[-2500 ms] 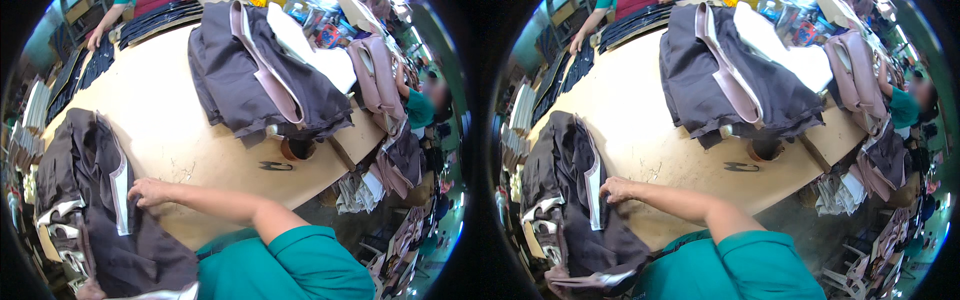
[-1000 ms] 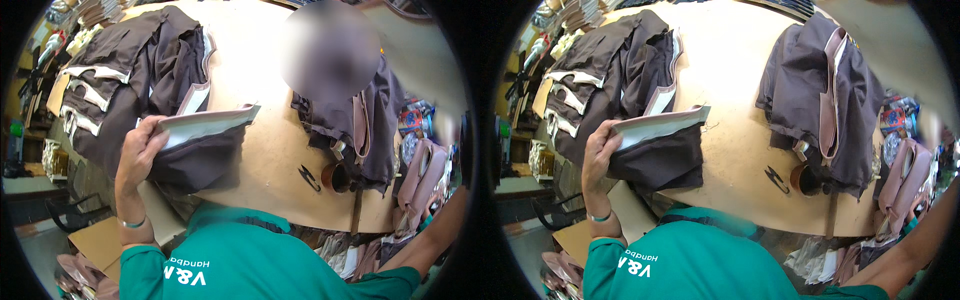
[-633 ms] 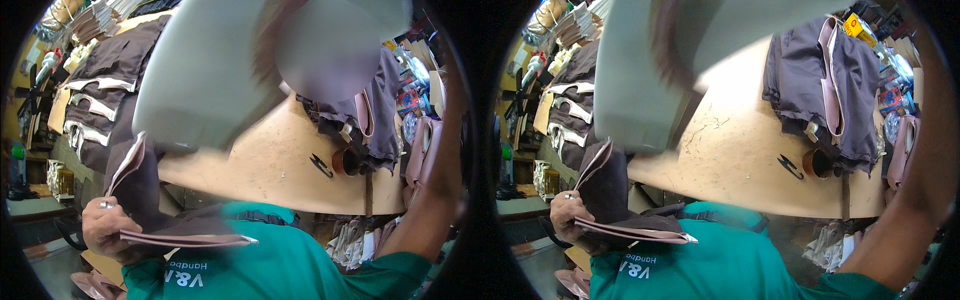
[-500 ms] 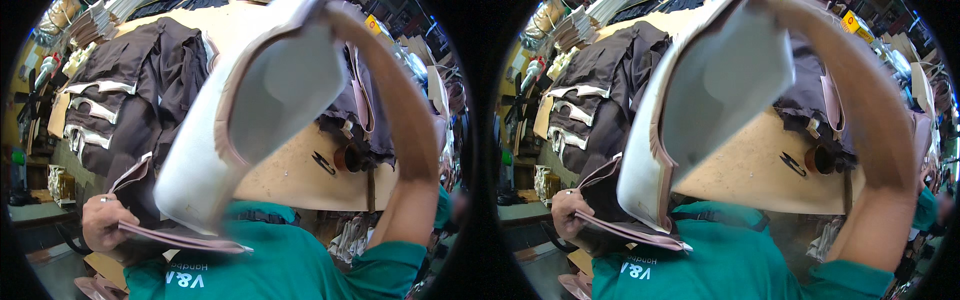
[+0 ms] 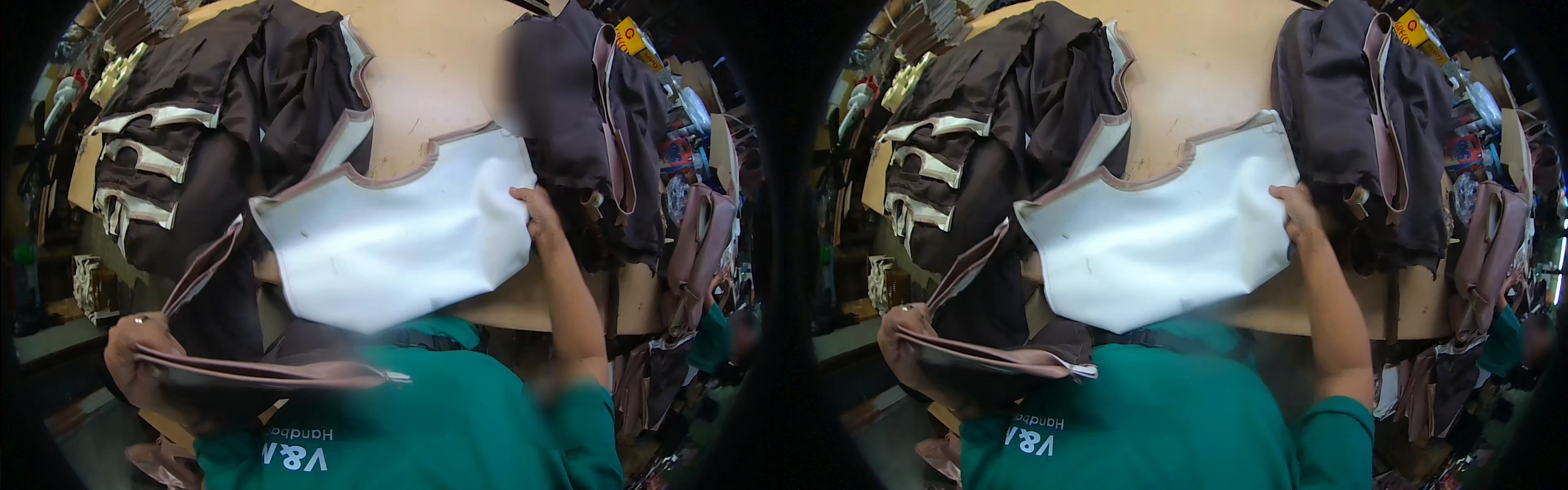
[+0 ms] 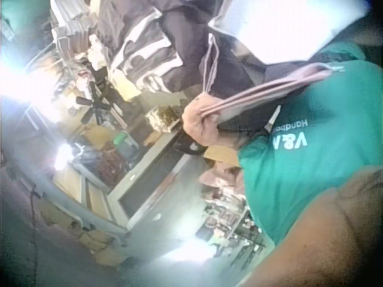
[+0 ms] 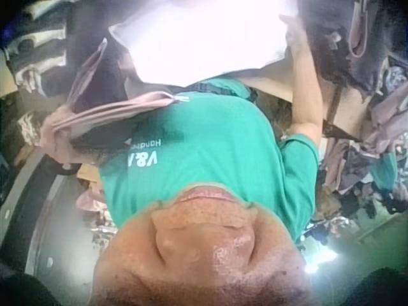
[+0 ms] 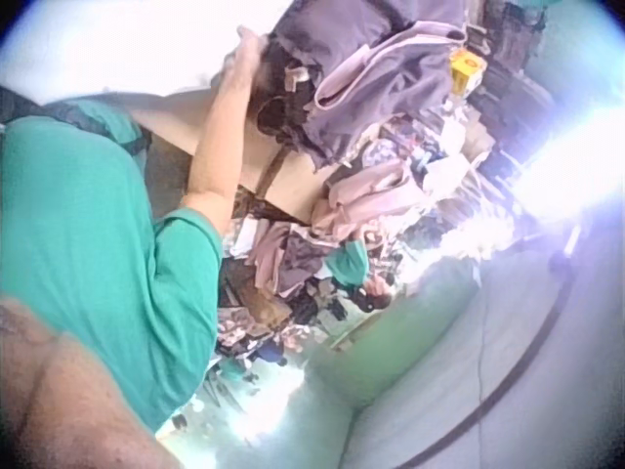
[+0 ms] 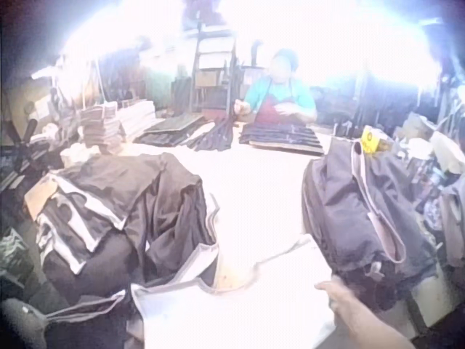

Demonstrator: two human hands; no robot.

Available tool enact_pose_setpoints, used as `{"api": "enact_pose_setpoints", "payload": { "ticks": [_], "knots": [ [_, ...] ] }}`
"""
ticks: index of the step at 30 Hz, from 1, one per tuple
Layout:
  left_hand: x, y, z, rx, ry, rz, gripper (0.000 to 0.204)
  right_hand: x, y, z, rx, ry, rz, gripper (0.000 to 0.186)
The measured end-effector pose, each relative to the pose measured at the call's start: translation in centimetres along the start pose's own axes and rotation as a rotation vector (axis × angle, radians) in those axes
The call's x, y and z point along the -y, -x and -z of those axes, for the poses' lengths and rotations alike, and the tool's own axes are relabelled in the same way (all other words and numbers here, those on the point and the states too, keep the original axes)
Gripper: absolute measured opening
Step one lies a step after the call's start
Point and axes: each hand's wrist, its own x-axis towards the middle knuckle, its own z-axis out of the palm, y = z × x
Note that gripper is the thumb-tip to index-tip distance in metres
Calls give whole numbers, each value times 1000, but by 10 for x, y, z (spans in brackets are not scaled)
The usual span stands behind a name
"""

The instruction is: The person handles a large piece of dark fabric with a white backing, turning it over and aligning the edges. They then use a pair of scissors to carefully trim the seam allowance along the curved edge of the fabric piece.

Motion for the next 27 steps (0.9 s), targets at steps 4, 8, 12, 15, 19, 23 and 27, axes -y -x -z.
{"api": "enact_pose_setpoints", "payload": {
  "ticks": [4,8,12,15,19,23,27],
  "knots": [
    [-9,-25,-9,-28,-202,103,30,-33,6,-32,45,-143,77,42],
    [-17,-59,-46,85,-191,189,20,-24,56,-34,62,136,63,53],
    [-7,-92,-89,369,-122,142,15,-5,95,-18,184,576,536,64],
    [-4,-108,-111,423,-5,244,12,20,123,-27,346,766,808,67],
    [1,-120,-119,286,81,322,15,20,127,-59,678,49,267,50],
    [-6,-133,-151,74,173,359,17,80,139,-55,537,-246,262,35],
    [65,-145,-200,306,-48,429,21,65,65,-27,390,33,389,23]
  ]
}}
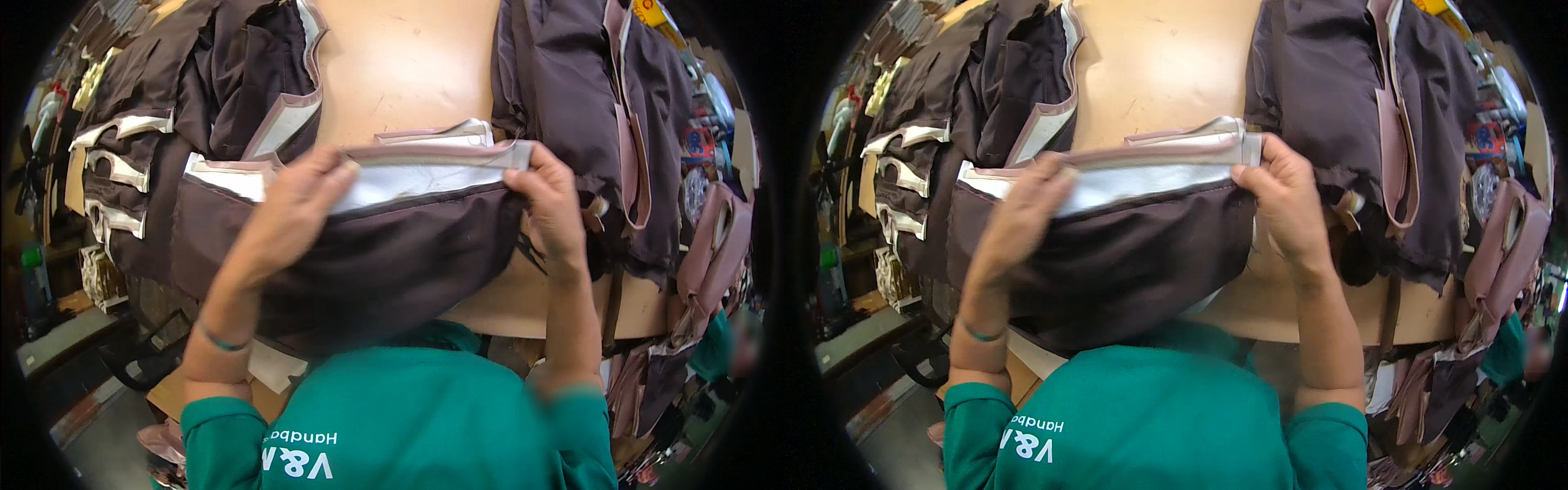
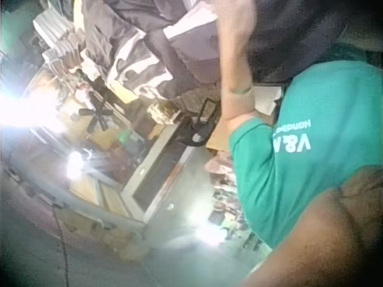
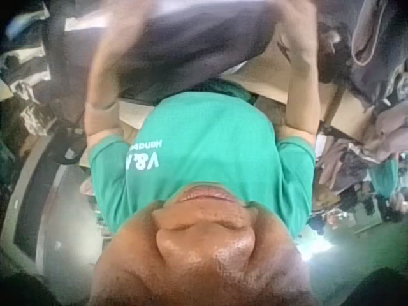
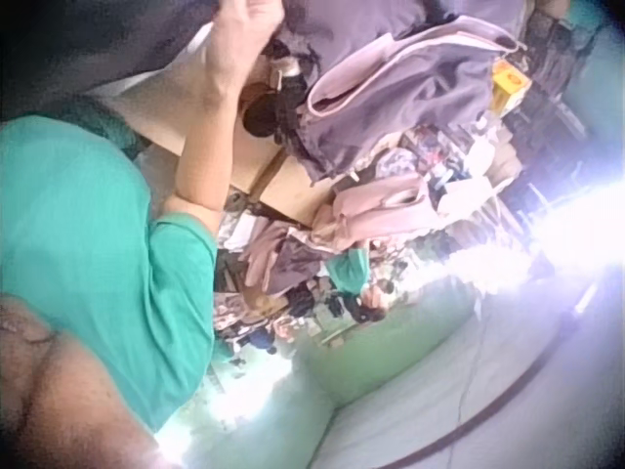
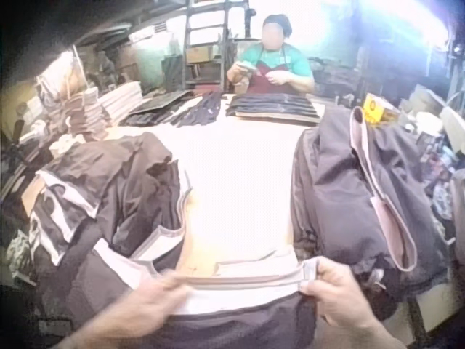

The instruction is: The person handles a large piece of dark fabric with a white backing, turning it over and aligning the edges. They then use a pair of scissors to carefully trim the seam allowance along the curved edge of the fabric piece.

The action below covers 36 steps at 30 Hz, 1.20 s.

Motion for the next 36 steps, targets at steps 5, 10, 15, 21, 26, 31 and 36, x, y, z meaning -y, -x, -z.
{"api": "enact_pose_setpoints", "payload": {
  "ticks": [5,10,15,21,26,31,36],
  "knots": [
    [69,-23,-61,-158,-255,-33,22,-71,-17,26,-184,627,11,17],
    [68,-39,-62,-257,-122,-33,16,-78,-33,30,-236,477,42,14],
    [77,-55,-68,-377,-183,-115,11,-92,-45,34,-273,505,86,15],
    [84,-60,-76,-469,-296,-179,15,-87,-45,34,-252,524,35,17],
    [82,-58,-77,-473,-323,-176,19,-86,-46,34,-247,575,20,18],
    [81,-59,-77,-482,-317,-136,21,-80,-49,30,-221,694,37,19],
    [79,-63,-74,-449,-324,-133,23,-73,-52,28,-215,709,-14,19]
  ]
}}
